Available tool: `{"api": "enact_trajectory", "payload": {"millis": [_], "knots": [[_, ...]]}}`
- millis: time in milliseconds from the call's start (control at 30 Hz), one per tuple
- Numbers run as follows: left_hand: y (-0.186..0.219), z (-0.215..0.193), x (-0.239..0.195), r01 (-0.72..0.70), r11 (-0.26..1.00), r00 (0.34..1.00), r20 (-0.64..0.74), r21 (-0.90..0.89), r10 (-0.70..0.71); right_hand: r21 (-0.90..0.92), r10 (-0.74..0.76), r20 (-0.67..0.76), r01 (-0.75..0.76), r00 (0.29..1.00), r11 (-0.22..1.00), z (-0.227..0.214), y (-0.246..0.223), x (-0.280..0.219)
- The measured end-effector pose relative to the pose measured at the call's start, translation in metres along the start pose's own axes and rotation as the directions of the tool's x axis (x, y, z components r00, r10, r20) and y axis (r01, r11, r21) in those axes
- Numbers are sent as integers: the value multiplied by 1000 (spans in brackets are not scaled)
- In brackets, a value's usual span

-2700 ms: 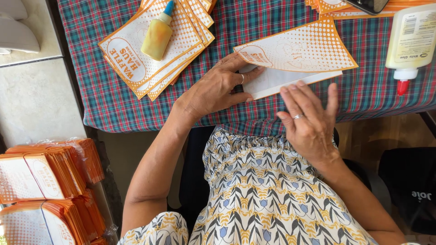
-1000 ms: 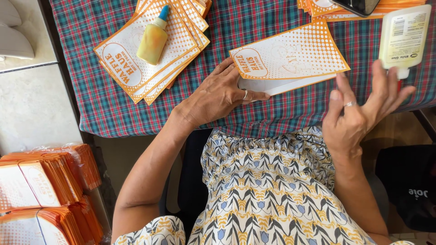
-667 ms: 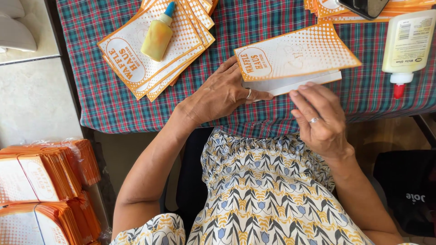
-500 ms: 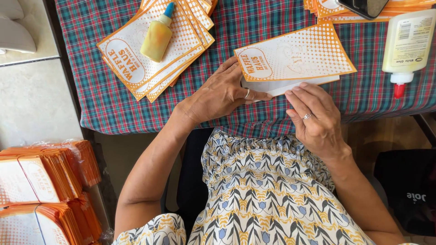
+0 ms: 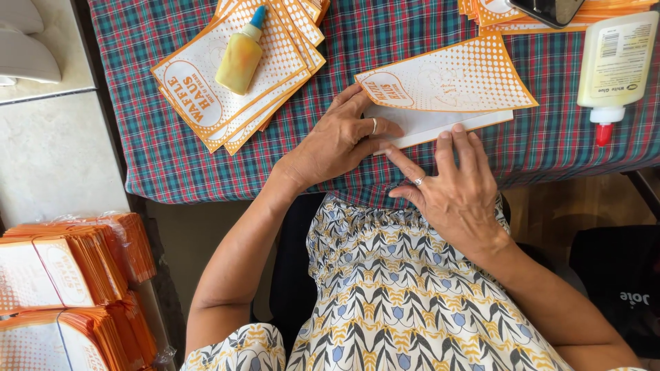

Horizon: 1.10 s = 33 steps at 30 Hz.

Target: Assembling paper bags by applying glue to templates and folding them into shape.

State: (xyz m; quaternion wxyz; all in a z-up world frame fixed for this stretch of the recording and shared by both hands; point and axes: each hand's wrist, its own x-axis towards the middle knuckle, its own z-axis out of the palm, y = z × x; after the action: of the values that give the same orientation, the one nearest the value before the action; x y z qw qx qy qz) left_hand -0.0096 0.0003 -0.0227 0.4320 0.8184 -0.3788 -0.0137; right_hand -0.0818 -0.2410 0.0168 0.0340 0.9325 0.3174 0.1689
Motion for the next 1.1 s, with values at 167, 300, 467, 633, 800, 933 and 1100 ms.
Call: {"api": "enact_trajectory", "payload": {"millis": [167, 300, 467, 633, 800, 933, 1100], "knots": [[0, -1, 0, -38, 999, 999, -9, 22, 39, -94, -13, 87, 21, 996, 995, 0, 1, -3], [0, -3, 1, -78, 987, 996, 48, 143, 71, 166, 23, 0, -23, 1000, 986, 4, 17, -13], [7, -8, 2, -68, 972, 991, 127, 224, 40, 297, 142, 32, -145, 989, 944, 14, 49, -39], [25, -13, 7, 101, 978, 987, 103, 181, -121, 279, 246, -18, -231, 969, 932, 4, 65, -47], [37, -2, 17, 149, 948, 984, 53, 280, -170, 325, 262, -68, -227, 963, 918, -3, 52, -30], [57, 27, 29, 283, 806, 949, -272, 521, -158, 364, 148, -24, -129, 989, 922, 13, 42, -29], [51, 81, 55, 413, 753, 876, -450, 513, -174, 409, 178, -93, -126, 980, 904, 20, 50, -28]]}}
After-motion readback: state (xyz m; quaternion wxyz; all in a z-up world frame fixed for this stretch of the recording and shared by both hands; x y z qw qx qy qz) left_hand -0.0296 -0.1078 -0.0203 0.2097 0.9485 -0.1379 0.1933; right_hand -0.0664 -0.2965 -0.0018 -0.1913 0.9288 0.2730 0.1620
